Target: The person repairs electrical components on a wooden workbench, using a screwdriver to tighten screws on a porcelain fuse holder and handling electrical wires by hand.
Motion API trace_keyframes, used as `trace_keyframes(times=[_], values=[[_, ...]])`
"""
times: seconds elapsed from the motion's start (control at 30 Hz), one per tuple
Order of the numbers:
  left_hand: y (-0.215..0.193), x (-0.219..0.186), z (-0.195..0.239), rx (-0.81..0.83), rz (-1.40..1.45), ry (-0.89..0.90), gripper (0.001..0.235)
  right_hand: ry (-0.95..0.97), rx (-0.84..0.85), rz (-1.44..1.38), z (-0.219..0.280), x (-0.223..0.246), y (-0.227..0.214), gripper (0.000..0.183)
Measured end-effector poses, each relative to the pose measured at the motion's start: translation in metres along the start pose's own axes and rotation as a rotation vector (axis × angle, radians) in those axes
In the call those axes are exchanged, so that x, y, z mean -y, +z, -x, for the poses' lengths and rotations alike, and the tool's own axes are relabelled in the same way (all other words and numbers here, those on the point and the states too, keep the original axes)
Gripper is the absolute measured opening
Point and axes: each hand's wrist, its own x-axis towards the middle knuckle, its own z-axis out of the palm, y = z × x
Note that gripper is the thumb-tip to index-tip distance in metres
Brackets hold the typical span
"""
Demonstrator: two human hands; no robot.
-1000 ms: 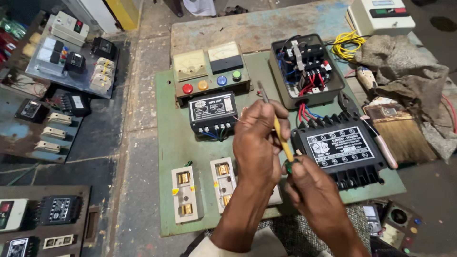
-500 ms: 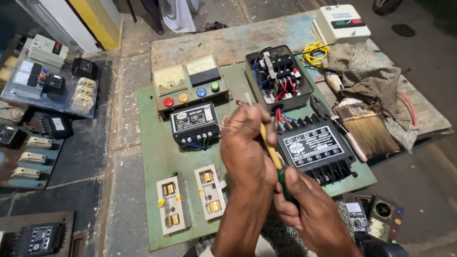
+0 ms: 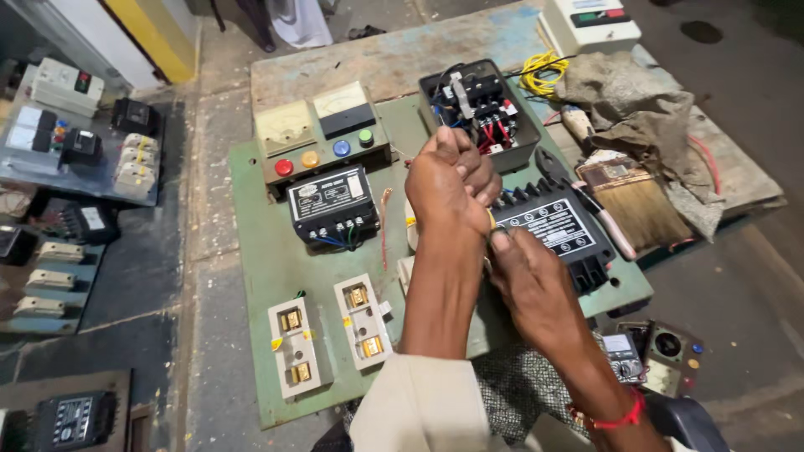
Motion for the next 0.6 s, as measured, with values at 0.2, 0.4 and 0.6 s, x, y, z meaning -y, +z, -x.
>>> trace_keyframes(times=[0.2, 0.4, 0.6], values=[[-0.025, 0.035, -0.041, -0.009, -0.017, -0.089, 0.034, 0.539, 0.106, -0.948, -0.005, -0.012, -0.010, 0.035], [0.005, -0.170, -0.096, 0.282, 0.015, 0.477, 0.039, 0.065, -0.163, 0.257, 0.009, 0.006, -0.022, 0.034], [0.052, -0.072, 0.008, 0.535, -0.321, 0.493, 0.032, 0.283, -0.187, 0.203, 0.032, 0.047, -0.028, 0.035]])
